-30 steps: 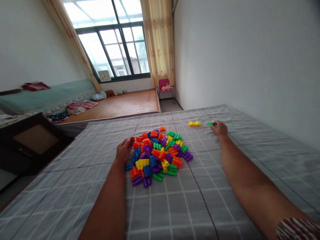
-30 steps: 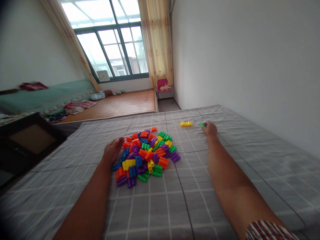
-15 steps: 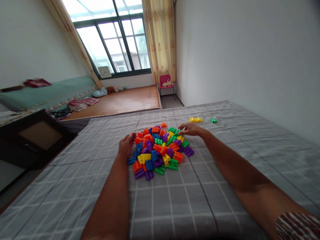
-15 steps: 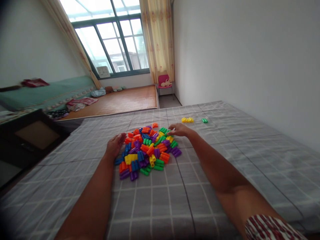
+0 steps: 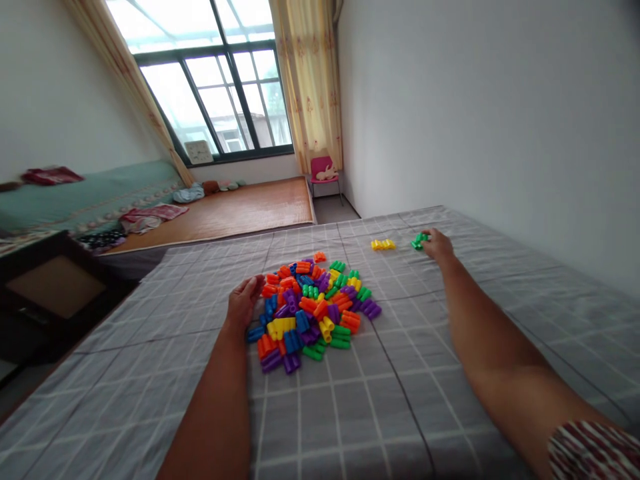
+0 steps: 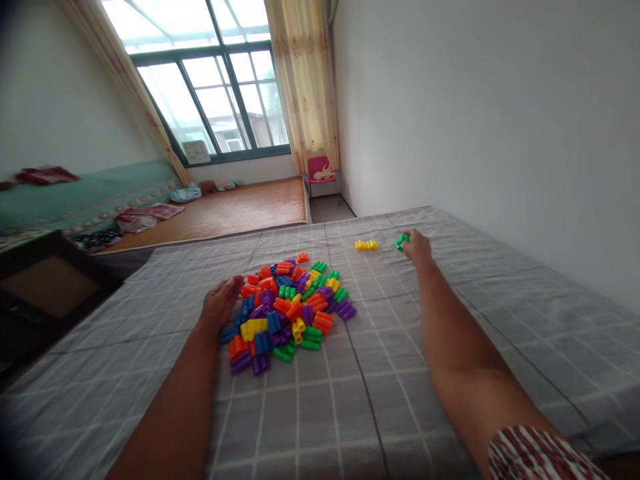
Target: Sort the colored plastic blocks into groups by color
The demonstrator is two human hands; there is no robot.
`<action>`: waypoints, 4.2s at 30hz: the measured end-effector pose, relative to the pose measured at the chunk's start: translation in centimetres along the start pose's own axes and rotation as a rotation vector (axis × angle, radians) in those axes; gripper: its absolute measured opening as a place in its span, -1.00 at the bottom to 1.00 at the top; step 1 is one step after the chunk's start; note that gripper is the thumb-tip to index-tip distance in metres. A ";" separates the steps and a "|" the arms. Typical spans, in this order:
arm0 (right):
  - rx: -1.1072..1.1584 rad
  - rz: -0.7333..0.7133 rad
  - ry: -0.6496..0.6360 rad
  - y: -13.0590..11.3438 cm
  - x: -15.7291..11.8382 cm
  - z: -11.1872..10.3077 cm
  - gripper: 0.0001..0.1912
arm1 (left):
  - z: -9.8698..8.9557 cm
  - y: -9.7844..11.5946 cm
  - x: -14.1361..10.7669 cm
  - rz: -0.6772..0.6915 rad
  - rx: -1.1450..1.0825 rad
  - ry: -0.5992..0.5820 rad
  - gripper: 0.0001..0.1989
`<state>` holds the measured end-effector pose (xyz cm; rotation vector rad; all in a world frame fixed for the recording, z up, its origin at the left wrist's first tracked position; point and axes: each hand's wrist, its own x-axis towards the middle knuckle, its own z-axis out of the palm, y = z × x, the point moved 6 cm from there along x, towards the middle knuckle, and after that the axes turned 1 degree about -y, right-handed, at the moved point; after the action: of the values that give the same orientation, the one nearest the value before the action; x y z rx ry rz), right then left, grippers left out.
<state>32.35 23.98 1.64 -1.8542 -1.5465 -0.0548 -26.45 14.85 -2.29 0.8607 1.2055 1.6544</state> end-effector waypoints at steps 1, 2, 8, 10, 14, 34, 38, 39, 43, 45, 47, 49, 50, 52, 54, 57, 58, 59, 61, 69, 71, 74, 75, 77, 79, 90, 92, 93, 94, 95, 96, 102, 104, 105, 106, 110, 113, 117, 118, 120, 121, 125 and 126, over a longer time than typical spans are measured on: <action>-0.048 0.088 0.003 2.0 0.1 0.0 -0.71 | 0.0 0.0 0.1 0.001 0.003 -0.003 -0.78; -0.093 0.167 -0.007 3.7 0.1 0.2 -0.67 | -0.1 -0.1 0.1 0.001 0.005 -0.006 -0.78; -0.123 0.134 0.104 6.2 -0.3 1.7 -0.53 | -0.6 -0.4 0.5 -0.004 0.019 -0.002 -0.77; -0.133 0.173 0.106 6.6 -0.3 1.8 -0.58 | -0.7 -0.4 0.6 -0.005 0.023 -0.001 -0.77; -0.167 0.206 0.070 7.1 -0.3 2.2 -0.67 | -0.5 -0.2 0.4 -0.012 0.001 -0.008 -0.80; 0.038 -0.001 0.086 0.1 0.9 0.8 -0.66 | -0.2 -0.2 0.2 0.006 0.000 0.002 -0.76; 0.269 -0.370 -0.490 -10.0 -2.0 3.4 -0.68 | -0.2 -0.6 0.3 0.010 -0.027 -0.009 -0.77; 0.301 -0.454 -0.628 -12.4 -3.6 4.1 -0.67 | -0.2 -0.7 0.4 0.008 -0.035 -0.011 -0.77; 0.335 -0.688 -0.846 -19.2 -9.3 5.6 -0.65 | -0.3 -1.0 0.6 0.014 -0.061 -0.017 -0.76; 0.342 -0.779 -0.775 -21.5 -11.2 5.6 -0.67 | -0.3 -1.1 0.7 0.013 -0.066 -0.021 -0.75; 0.354 -0.867 -0.692 -23.2 -12.6 5.3 -0.70 | -0.3 -1.2 0.7 0.011 -0.066 -0.021 -0.74; 0.394 -0.946 -0.640 -24.6 -13.7 4.7 -0.72 | -0.2 -1.1 0.6 0.011 -0.065 -0.026 -0.73; 0.423 -0.983 -0.627 -25.2 -14.3 4.3 -0.72 | -0.1 -1.1 0.5 0.012 -0.063 -0.031 -0.72; 0.473 -1.056 -0.616 -26.3 -15.3 3.5 -0.71 | 0.1 -1.0 0.3 0.015 -0.061 -0.038 -0.71; 0.489 -1.128 -0.642 -27.1 -16.4 2.8 -0.69 | 0.2 -0.9 0.2 0.019 -0.061 -0.036 -0.71; 0.516 -1.191 -0.737 -27.9 -17.7 2.2 -0.72 | 0.3 -0.8 0.1 0.020 -0.060 -0.026 -0.71; 0.536 -1.177 -0.767 -27.9 -17.8 2.1 -0.73 | 0.4 -0.8 0.0 0.020 -0.055 -0.025 -0.71; 0.558 -1.135 -0.792 -27.9 -17.6 2.2 -0.73 | 0.4 -0.7 0.0 0.020 -0.049 -0.025 -0.70; 0.611 -0.970 -0.838 -27.3 -16.5 2.6 -0.69 | 0.4 -0.6 -0.1 0.021 -0.038 -0.032 -0.70; 0.772 -0.319 -0.942 -22.5 -11.9 5.8 -0.51 | 0.4 -0.6 -0.1 0.020 -0.024 -0.035 -0.69; 0.651 -0.322 -0.839 -21.3 -10.7 5.8 -0.55 | 0.2 -0.7 0.0 0.020 -0.013 -0.028 -0.70; 0.207 -0.426 -0.509 -19.0 -8.5 4.6 -0.68 | 0.2 -0.7 0.1 0.018 -0.013 -0.024 -0.72; 0.047 -0.445 -0.415 -18.2 -7.8 4.2 -0.72 | 0.2 -0.6 0.1 0.017 -0.014 -0.026 -0.72; -0.194 -0.434 -0.354 -16.2 -6.7 3.7 -0.74 | 0.3 -0.5 0.0 0.018 -0.018 -0.032 -0.74; -0.302 -0.388 -0.484 -14.2 -5.9 4.0 -0.70 | 0.3 -0.5 -0.1 0.017 -0.021 -0.031 -0.74; 0.022 -0.387 -0.833 -10.0 -4.0 3.6 -0.41 | 0.1 -0.7 0.3 0.019 -0.032 -0.030 -0.74; 0.035 -0.376 -0.878 -10.2 -4.5 3.9 -0.43 | 0.1 -0.6 0.3 0.018 -0.029 -0.028 -0.75; 0.038 -0.376 -0.892 -10.2 -4.7 4.0 -0.46 | 0.1 -0.6 0.2 0.018 -0.026 -0.027 -0.75; 0.034 -0.375 -0.898 -10.2 -4.8 4.1 -0.50 | 0.1 -0.6 0.2 0.017 -0.022 -0.027 -0.75; 0.024 -0.372 -0.900 -10.1 -4.7 4.1 -0.53 | 0.1 -0.5 0.1 0.015 -0.019 -0.030 -0.75; 0.010 -0.365 -0.900 -9.8 -4.6 4.1 -0.56 | 0.2 -0.5 0.1 0.015 -0.017 -0.034 -0.76; -0.005 -0.349 -0.797 -9.1 -3.2 3.5 -0.61 | 0.3 -0.4 0.0 0.017 -0.016 -0.025 -0.76; 0.033 -0.398 -0.722 -11.0 -3.5 3.2 -0.66 | 0.4 -0.4 -0.1 0.018 -0.016 -0.021 -0.76; 0.075 -0.445 -0.705 -12.6 -4.1 3.1 -0.67 | 0.4 -0.4 -0.1 0.018 -0.018 -0.023 -0.76; 0.135 -0.508 -0.708 -14.4 -5.0 3.0 -0.68 | 0.4 -0.4 -0.1 0.018 -0.020 -0.025 -0.76; 0.306 -0.778 -0.772 -21.3 -9.7 2.9 -0.74 | 0.4 -0.4 -0.1 0.021 -0.032 -0.033 -0.76; 0.161 -0.771 -0.719 -22.0 -10.7 3.5 -0.78 | 0.3 -0.6 0.0 0.019 -0.034 -0.031 -0.74; 0.109 -0.800 -0.918 -19.7 -10.9 4.8 -0.61 | 0.1 -0.8 0.3 0.015 -0.025 -0.027 -0.70; 0.139 -0.820 -0.979 -19.3 -11.0 4.9 -0.58 | 0.1 -0.8 0.3 0.015 -0.023 -0.029 -0.69; 0.183 -0.819 -1.033 -18.8 -11.0 5.0 -0.58 | 0.1 -0.8 0.3 0.016 -0.022 -0.030 -0.69; 0.192 -0.808 -1.038 -18.8 -11.0 5.0 -0.61 | 0.1 -0.8 0.3 0.015 -0.022 -0.030 -0.69; 0.195 -0.744 -1.090 -19.2 -11.3 5.0 -0.65 | 0.2 -0.7 0.2 0.018 -0.032 -0.034 -0.72; 0.195 -0.723 -1.117 -19.2 -11.3 5.0 -0.65 | 0.2 -0.7 0.2 0.020 -0.033 -0.035 -0.73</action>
<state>10.36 17.69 2.02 -1.0495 -2.7643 0.8961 -26.14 15.19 -2.91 0.8798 1.1460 1.6638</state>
